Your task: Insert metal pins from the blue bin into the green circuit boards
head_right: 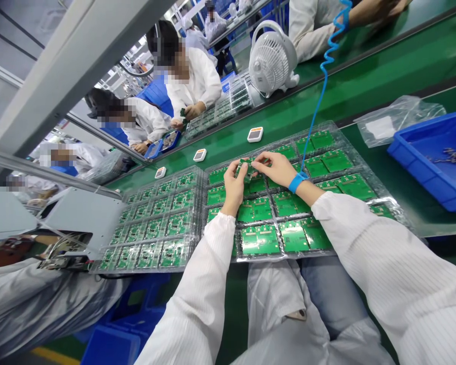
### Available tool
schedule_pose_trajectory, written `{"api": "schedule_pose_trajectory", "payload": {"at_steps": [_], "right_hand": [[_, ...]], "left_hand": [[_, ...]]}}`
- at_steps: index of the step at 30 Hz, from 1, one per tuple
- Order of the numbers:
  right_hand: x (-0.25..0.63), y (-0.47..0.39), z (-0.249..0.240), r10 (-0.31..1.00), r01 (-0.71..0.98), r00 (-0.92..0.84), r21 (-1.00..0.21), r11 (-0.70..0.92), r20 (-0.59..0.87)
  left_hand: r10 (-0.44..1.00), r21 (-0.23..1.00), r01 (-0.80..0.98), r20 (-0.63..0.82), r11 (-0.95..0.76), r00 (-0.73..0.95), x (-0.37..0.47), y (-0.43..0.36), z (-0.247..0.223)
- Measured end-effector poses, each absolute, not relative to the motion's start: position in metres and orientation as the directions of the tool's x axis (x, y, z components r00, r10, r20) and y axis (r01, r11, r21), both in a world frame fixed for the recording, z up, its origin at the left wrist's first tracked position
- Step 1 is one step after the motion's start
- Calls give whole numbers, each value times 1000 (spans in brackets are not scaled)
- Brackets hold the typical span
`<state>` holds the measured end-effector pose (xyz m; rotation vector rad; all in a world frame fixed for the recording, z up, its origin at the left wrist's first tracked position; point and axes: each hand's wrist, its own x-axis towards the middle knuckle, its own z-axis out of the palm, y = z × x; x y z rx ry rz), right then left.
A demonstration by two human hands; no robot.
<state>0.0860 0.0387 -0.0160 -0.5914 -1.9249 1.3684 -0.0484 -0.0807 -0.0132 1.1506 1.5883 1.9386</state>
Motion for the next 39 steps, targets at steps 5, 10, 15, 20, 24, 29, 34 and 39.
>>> {"api": "schedule_pose_trajectory", "payload": {"at_steps": [5, 10, 15, 20, 24, 29, 34, 39], "right_hand": [[85, 40, -17, 717, -43, -652, -956, 290, 246], [86, 41, -19, 678, -8, -697, -948, 317, 233], [88, 38, -15, 623, 61, -752, -918, 393, 217], [89, 36, -10, 584, 111, -777, -862, 494, 235], [90, 36, -9, 569, 124, -788, -846, 518, 234], [90, 36, -10, 562, 143, -805, -855, 498, 192], [90, 37, -10, 573, 176, -812, -889, 422, 111], [90, 37, -10, 575, 164, -809, -893, 418, 121]], "left_hand": [[721, 928, 201, 371, -314, -585, -48, -81, -12], [719, 939, 184, 341, -291, -606, -48, -82, -10], [727, 947, 164, 319, -278, -608, -48, -81, -11], [748, 956, 122, 286, -268, -599, -49, -79, -12], [759, 963, 108, 263, -249, -596, -48, -80, -11], [770, 964, 121, 263, -239, -581, -47, -80, -10], [778, 963, 108, 262, -245, -571, -46, -81, -10], [787, 964, 121, 263, -237, -558, -47, -81, -10]]}}
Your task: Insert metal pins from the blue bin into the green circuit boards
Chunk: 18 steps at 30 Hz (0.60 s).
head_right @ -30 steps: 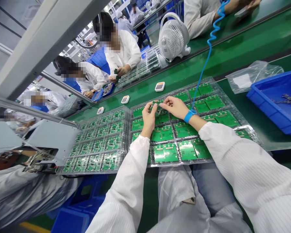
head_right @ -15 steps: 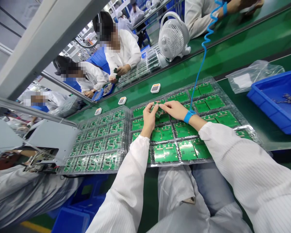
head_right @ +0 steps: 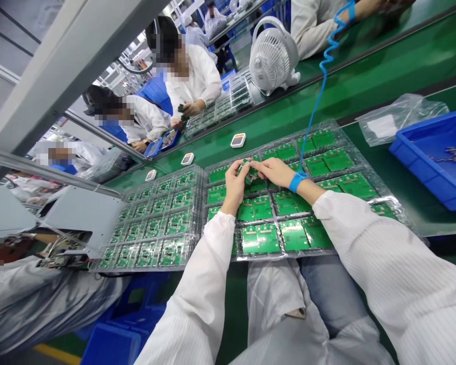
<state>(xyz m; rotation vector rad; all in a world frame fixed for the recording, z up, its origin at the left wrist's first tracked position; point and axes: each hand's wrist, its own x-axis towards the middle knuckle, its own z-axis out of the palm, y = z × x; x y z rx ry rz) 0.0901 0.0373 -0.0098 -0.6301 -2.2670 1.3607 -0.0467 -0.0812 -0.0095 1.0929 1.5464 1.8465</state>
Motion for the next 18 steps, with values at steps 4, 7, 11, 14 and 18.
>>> {"api": "schedule_pose_trajectory", "payload": {"at_steps": [4, 7, 11, 14, 18], "right_hand": [[90, 38, -9, 561, 160, -820, -895, 416, 114], [91, 37, -7, 563, 164, -819, -895, 414, 111], [91, 34, -3, 568, 176, -816, -893, 414, 102], [91, 32, 0, 571, 188, -816, -893, 410, 90], [92, 32, 1, 576, 193, -813, -892, 408, 87]], "left_hand": [[778, 959, 136, 282, -250, -562, -47, -81, -11], [771, 951, 145, 307, -273, -558, -48, -80, -12], [772, 943, 167, 332, -288, -541, -49, -80, -12], [771, 939, 181, 345, -294, -536, -50, -80, -13], [769, 938, 191, 347, -290, -536, -50, -80, -14]]}}
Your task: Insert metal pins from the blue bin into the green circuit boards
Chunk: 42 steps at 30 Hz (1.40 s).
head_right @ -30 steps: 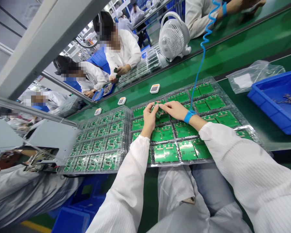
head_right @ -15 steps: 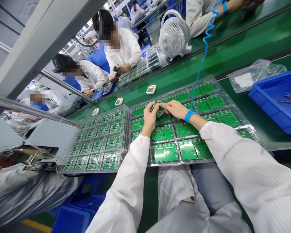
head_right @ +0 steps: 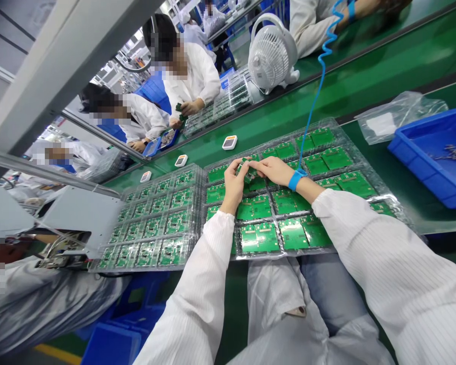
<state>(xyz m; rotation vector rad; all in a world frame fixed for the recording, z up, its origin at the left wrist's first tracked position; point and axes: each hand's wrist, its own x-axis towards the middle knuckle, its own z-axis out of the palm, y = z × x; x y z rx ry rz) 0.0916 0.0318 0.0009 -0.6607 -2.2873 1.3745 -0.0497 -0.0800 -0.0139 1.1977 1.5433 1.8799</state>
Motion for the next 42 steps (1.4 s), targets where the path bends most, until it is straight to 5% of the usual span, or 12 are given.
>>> {"api": "schedule_pose_trajectory", "payload": {"at_steps": [21, 42], "right_hand": [[86, 32, -6, 574, 163, -813, -907, 389, 101], [88, 31, -6, 623, 182, -779, -923, 339, 76]], "left_hand": [[676, 862, 442, 480, -247, -559, -60, -73, -28], [693, 877, 391, 467, -280, -550, -53, -72, -26]]}}
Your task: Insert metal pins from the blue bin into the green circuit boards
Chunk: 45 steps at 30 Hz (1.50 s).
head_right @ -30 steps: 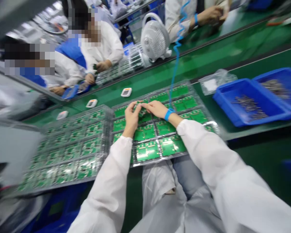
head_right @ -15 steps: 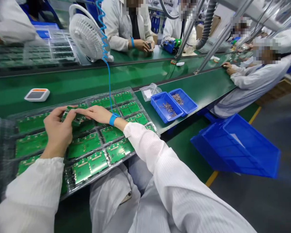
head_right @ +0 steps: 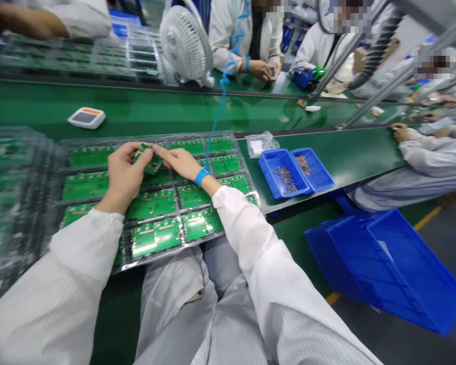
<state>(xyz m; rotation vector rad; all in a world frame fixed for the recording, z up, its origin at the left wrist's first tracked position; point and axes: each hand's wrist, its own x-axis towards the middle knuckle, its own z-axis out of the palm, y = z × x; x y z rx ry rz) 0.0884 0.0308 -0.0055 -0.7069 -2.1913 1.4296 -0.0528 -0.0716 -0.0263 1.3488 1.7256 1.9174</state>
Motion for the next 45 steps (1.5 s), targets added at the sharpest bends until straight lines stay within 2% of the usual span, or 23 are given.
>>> {"api": "schedule_pose_trajectory", "payload": {"at_steps": [8, 13, 23, 30, 38, 45], "right_hand": [[89, 34, -5, 667, 181, -742, -936, 301, 71], [88, 34, -7, 671, 188, -740, -946, 264, 40], [86, 34, -5, 701, 190, -712, -947, 258, 48], [87, 39, -13, 648, 85, -742, -936, 343, 170], [88, 43, -17, 600, 10, -775, -944, 329, 200], [87, 46, -21, 591, 23, -785, -945, 328, 186]], "left_hand": [[754, 859, 424, 477, -289, -452, -53, -70, -26], [729, 807, 522, 530, -276, -433, -52, -73, -24], [702, 772, 573, 568, -274, -430, -51, -77, -23], [694, 737, 620, 596, -271, -405, -49, -79, -21], [706, 738, 620, 587, -266, -396, -48, -80, -19], [717, 757, 603, 564, -251, -410, -50, -80, -21]]}}
